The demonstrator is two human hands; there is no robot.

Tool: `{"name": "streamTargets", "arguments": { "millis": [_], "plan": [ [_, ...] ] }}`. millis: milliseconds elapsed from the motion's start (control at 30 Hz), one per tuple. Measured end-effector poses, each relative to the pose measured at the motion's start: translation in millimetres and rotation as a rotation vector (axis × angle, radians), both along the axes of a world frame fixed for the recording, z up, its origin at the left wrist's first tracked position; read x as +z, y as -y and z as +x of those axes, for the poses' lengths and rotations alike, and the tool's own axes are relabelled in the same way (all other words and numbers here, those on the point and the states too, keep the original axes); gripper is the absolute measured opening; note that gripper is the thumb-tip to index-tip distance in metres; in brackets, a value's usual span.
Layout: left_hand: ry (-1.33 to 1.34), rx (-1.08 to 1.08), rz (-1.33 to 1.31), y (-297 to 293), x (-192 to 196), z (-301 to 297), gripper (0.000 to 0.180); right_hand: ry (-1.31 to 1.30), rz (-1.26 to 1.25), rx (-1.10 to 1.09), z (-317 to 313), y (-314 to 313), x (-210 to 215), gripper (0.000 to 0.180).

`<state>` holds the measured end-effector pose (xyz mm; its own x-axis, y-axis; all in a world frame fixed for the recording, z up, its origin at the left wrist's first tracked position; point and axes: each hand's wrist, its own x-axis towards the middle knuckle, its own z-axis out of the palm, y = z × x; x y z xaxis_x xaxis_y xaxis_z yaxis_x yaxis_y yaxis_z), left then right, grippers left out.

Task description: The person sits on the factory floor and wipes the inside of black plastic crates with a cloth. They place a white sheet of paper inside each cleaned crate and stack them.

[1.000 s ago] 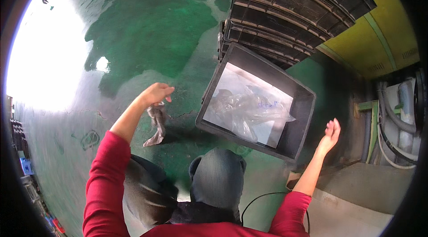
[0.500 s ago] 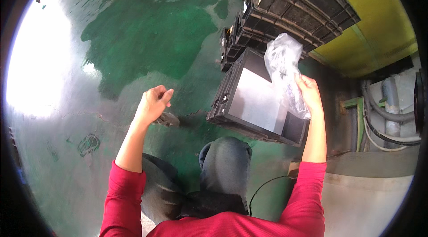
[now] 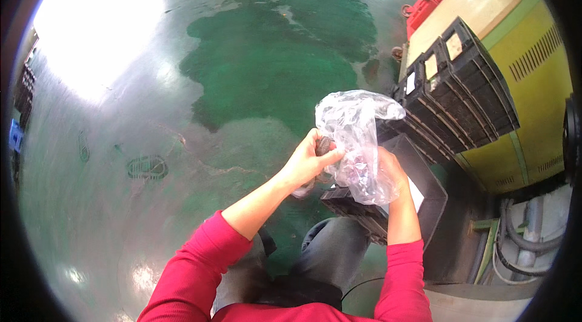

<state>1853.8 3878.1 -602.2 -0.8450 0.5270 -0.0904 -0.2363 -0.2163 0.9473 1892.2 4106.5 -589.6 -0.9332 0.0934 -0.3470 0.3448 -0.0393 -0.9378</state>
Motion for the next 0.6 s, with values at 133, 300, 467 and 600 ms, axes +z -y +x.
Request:
{"name": "streamTargets", "arguments": {
  "millis": [133,300,467,600],
  "plan": [
    [-0.139,0.419,0.064,13,-11,-28,0.028,-0.205,0.347,-0.046,-12,-40,4,0.038],
    [-0.182,0.425,-0.023,24,-17,-31,0.029,-0.266,0.743,-0.037,-12,-24,21,0.042],
    [-0.041,0.555,-0.256,25,-6,-31,0.023,-0.06,0.697,-0.075,-29,-45,0,0.039],
    [-0.302,0.525,-0.439,23,-32,-37,0.021,-0.127,0.51,-0.105,-39,-63,-17,0.027]
  ]
}}
